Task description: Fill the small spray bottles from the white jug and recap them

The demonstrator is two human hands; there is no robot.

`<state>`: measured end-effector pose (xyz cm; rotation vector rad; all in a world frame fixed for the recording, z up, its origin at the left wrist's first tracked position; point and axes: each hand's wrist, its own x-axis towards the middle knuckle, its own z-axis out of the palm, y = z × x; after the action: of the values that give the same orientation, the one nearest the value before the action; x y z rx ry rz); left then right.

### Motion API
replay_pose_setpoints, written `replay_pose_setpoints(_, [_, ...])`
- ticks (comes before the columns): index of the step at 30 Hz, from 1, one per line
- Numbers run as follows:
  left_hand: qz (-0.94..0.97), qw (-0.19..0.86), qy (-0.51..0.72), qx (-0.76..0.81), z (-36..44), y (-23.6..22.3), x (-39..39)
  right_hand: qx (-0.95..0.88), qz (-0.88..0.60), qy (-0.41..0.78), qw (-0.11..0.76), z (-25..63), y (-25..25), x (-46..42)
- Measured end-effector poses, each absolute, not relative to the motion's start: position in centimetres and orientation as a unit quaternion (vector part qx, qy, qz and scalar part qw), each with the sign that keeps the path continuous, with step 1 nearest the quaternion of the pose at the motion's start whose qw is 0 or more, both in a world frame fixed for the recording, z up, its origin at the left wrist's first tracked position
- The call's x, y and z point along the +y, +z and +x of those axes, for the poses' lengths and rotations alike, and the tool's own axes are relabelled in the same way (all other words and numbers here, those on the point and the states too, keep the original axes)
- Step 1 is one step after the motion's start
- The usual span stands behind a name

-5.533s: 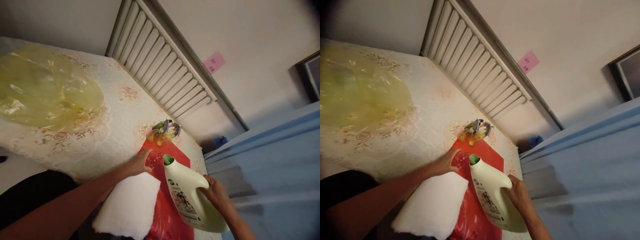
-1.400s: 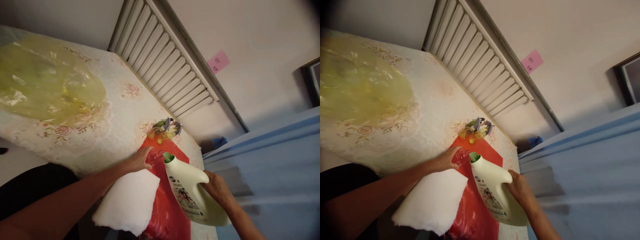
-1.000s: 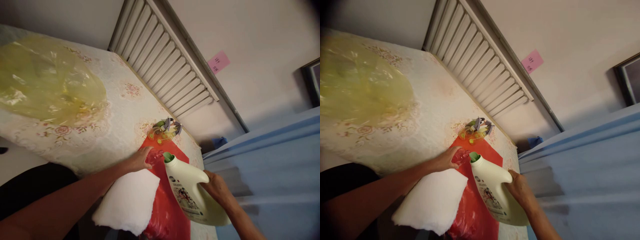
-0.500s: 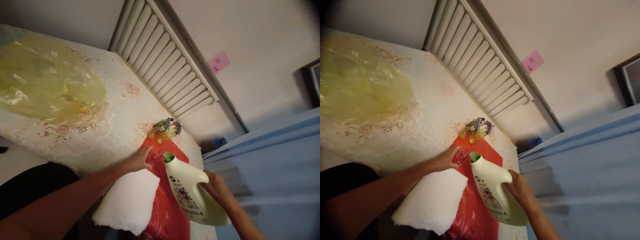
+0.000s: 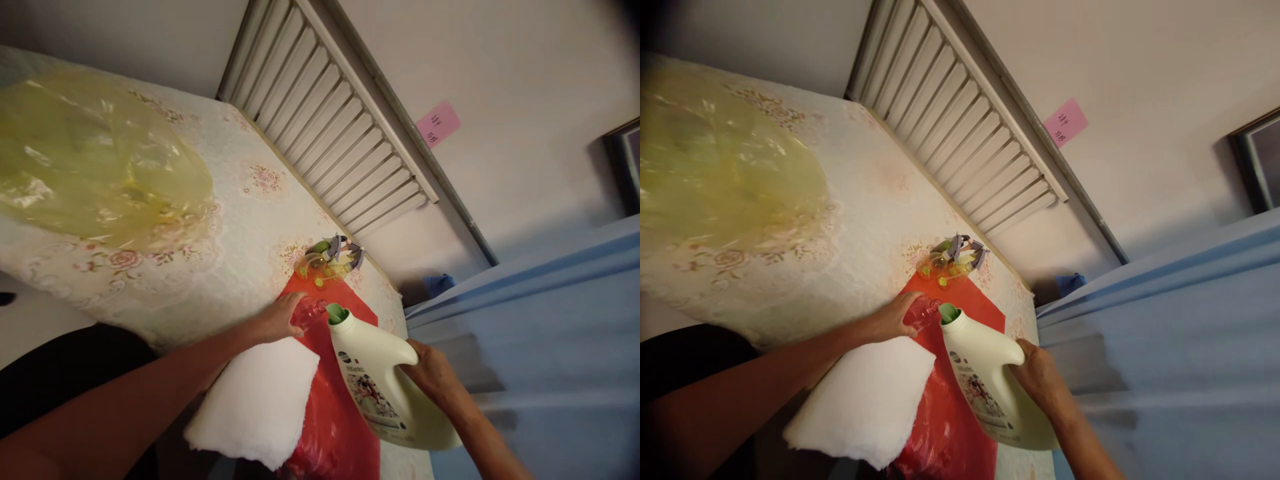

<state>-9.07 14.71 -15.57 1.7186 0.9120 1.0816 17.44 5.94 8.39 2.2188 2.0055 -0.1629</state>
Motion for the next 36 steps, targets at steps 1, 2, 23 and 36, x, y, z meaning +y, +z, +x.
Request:
replay_pose_setpoints(1, [0.692, 0.441, 0.437, 0.367, -9.1, -15.5, 14.7, 0.668, 0.738, -0.053, 0.075, 17.4, 8.4, 5.9])
replay_pose_setpoints(2, [0.692, 0.442, 0.438, 0.366, -9.1, -15.4, 14.6, 0.669, 0.737, -0.052, 0.077, 17.4, 8.4, 5.9])
replay_pose_setpoints(23, [0.691, 0.447, 0.435, 0.366, -9.2, -15.2, 14.5, 0.660, 0.744, -0.059, 0.081, 17.2, 8.5, 6.1])
replay_pose_setpoints(36, [0.691, 0.446, 0.431, 0.372, -9.5, -14.3, 14.1, 0.657, 0.747, -0.059, 0.083, 16.5, 8.8, 6.0])
